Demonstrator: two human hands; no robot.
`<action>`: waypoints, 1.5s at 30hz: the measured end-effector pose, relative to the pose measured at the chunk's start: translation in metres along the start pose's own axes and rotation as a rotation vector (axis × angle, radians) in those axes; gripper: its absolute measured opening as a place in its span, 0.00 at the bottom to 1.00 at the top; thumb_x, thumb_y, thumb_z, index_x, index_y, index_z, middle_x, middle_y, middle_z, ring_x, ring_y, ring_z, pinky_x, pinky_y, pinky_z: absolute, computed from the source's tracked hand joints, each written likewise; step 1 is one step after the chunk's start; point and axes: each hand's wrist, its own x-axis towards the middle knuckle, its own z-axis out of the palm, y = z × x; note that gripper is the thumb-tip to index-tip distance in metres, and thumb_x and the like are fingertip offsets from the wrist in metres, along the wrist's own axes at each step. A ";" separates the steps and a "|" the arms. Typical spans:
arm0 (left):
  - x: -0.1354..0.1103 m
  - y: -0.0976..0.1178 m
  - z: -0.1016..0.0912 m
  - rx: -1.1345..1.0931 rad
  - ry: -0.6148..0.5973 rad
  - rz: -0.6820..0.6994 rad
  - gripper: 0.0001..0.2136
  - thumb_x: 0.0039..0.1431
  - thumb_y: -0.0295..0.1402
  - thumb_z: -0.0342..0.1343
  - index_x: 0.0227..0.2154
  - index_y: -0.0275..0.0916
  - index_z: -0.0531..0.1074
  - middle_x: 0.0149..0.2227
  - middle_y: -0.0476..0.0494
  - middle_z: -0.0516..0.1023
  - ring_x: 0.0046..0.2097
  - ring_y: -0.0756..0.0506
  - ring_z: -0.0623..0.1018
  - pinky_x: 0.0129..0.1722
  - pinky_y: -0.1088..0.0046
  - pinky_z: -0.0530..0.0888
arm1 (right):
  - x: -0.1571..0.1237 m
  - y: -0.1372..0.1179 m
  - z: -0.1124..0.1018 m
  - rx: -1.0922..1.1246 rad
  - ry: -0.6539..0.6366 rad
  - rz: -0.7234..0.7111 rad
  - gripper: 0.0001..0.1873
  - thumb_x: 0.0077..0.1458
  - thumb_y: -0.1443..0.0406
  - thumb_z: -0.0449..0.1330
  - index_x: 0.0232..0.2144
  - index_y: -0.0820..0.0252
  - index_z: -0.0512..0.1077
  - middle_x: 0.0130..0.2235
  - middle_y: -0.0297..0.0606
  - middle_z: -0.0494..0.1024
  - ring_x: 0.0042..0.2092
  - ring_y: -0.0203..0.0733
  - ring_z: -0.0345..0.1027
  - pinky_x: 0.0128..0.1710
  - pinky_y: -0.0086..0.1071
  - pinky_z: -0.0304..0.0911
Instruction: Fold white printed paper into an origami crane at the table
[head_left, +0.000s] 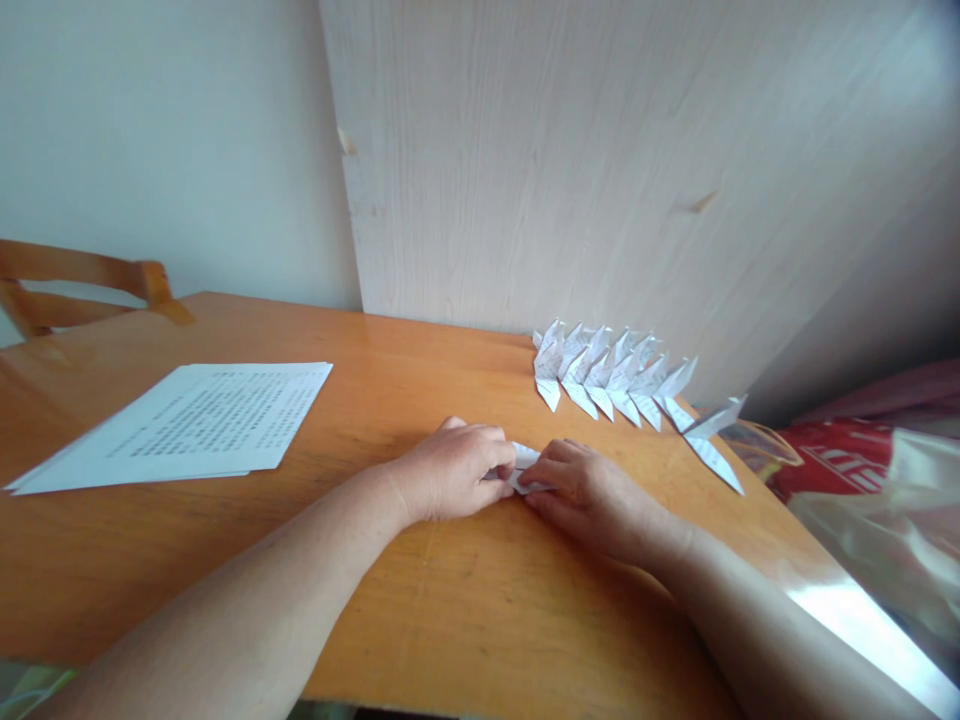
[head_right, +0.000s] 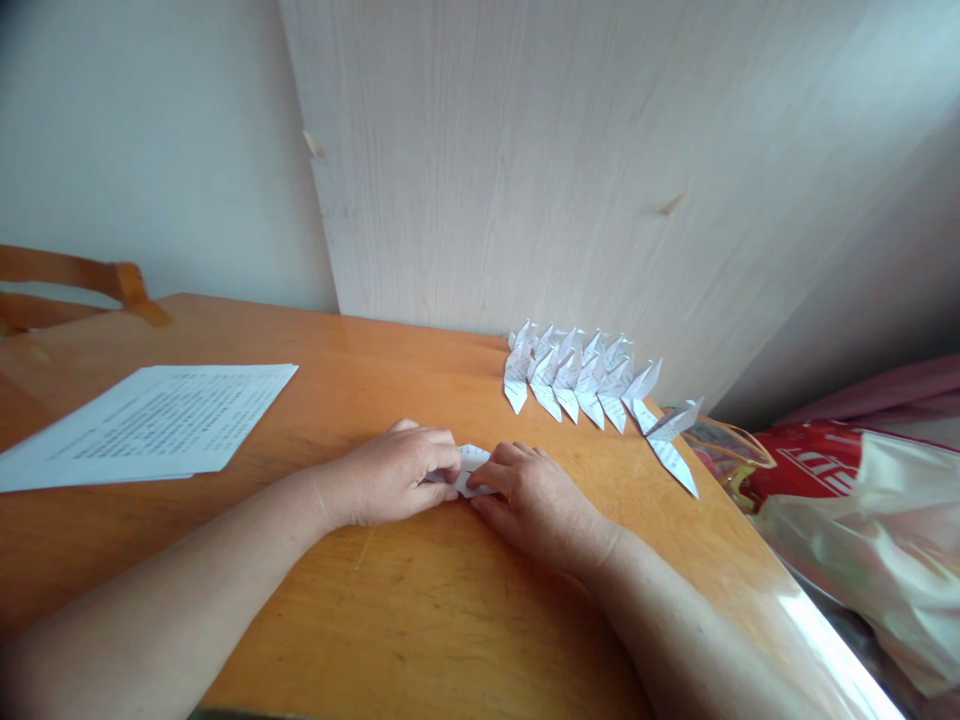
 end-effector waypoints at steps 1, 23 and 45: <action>0.000 0.000 0.000 0.000 0.001 -0.007 0.03 0.60 0.33 0.57 0.31 0.43 0.74 0.34 0.50 0.74 0.38 0.47 0.73 0.42 0.67 0.63 | 0.000 0.000 0.000 0.002 -0.008 -0.005 0.09 0.61 0.67 0.58 0.40 0.51 0.77 0.36 0.37 0.73 0.41 0.43 0.67 0.41 0.36 0.61; 0.001 -0.003 0.003 -0.035 0.006 -0.099 0.06 0.55 0.29 0.55 0.26 0.42 0.75 0.35 0.48 0.73 0.36 0.46 0.73 0.38 0.69 0.64 | 0.006 0.013 0.010 0.205 0.023 0.121 0.09 0.63 0.66 0.55 0.33 0.55 0.76 0.33 0.35 0.74 0.36 0.39 0.69 0.36 0.32 0.63; 0.010 -0.008 0.019 -0.084 0.030 -0.205 0.12 0.62 0.36 0.51 0.24 0.39 0.69 0.34 0.47 0.69 0.34 0.48 0.70 0.33 0.73 0.66 | 0.015 0.010 0.017 0.179 0.074 0.319 0.03 0.57 0.69 0.56 0.31 0.59 0.68 0.31 0.34 0.73 0.32 0.38 0.64 0.31 0.30 0.55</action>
